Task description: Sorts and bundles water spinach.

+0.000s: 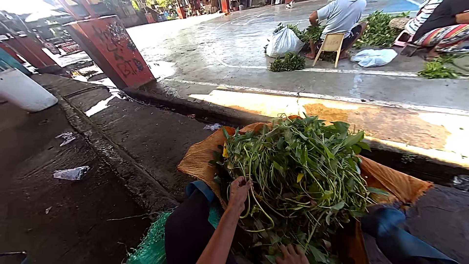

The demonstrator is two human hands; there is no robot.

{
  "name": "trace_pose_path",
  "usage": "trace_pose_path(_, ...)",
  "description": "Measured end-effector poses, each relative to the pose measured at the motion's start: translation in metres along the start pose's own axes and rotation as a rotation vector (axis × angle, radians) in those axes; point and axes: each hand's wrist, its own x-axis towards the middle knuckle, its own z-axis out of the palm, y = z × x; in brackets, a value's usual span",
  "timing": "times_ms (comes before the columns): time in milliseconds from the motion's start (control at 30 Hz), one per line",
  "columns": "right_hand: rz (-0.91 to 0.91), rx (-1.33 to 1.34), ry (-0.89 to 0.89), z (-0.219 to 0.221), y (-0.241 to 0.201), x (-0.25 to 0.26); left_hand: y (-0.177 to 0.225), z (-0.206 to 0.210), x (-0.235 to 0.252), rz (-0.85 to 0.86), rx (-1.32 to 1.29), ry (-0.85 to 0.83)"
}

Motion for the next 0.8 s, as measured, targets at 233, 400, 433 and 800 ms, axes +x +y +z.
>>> trace_pose_path(233, -0.047, 0.517, 0.517, -0.056, 0.005, 0.043, 0.014, 0.007, -0.006, -0.088, -0.073, -0.094)
trace_pose_path(400, -0.34, 1.191, 0.24, -0.052, 0.003, 0.059, 0.015, -0.001, 0.002, -0.194, -0.175, -0.149)
trace_pose_path(433, -0.357, 1.283, 0.227, -0.05, -0.002, 0.057, 0.013, -0.002, 0.005, -0.206, -0.187, -0.136)
trace_pose_path(800, -0.088, 1.056, 0.531, -0.01, -0.034, 0.011, 0.004, -0.008, 0.034, -0.316, -0.342, 0.034)
